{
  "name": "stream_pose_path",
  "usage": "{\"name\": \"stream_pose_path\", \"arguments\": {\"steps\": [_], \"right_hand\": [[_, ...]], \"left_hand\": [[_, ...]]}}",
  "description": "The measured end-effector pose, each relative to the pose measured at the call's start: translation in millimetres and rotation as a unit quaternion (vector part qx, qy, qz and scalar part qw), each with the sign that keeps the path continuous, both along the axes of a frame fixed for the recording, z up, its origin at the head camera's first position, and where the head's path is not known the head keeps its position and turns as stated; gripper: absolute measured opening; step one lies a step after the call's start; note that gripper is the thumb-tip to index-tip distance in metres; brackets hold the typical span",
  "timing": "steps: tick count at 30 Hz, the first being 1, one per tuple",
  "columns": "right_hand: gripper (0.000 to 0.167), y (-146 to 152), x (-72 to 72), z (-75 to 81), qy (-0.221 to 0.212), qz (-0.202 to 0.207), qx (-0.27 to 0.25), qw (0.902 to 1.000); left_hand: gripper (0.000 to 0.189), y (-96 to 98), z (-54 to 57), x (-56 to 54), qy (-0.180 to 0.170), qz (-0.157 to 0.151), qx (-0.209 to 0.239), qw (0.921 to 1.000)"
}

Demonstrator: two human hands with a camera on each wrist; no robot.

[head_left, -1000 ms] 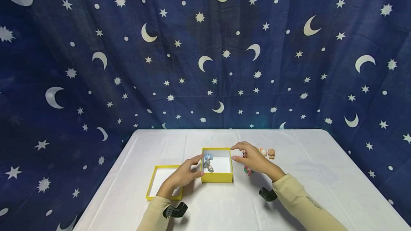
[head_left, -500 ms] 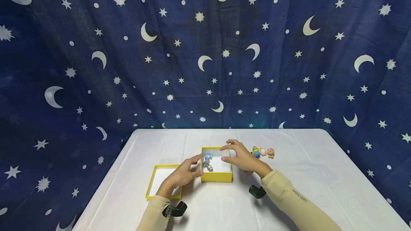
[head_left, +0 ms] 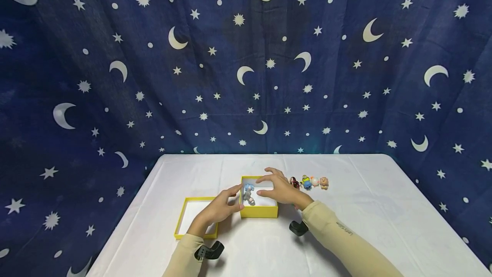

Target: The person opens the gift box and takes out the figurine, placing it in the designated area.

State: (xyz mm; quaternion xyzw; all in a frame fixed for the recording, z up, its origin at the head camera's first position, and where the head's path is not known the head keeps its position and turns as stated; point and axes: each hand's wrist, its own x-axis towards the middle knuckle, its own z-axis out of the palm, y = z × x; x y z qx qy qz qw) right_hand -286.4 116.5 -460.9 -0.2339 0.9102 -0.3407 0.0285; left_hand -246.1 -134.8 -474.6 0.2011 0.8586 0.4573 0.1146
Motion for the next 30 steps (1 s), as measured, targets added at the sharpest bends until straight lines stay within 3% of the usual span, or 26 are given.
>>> {"name": "stream_pose_path", "arguments": {"steps": [13,30], "right_hand": [[0.029,-18.7,-0.8,-7.3,-0.004,0.021,0.007,0.9997],[0.021,-39.5,6.4,-11.9,0.036,-0.062,0.091,0.9933]], "left_hand": [[0.068,0.4,0.5,0.0,0.004,-0.002,0.000,1.0000],[0.068,0.3,-2.7,-2.9,0.006,-0.006,0.007,0.9999]]}}
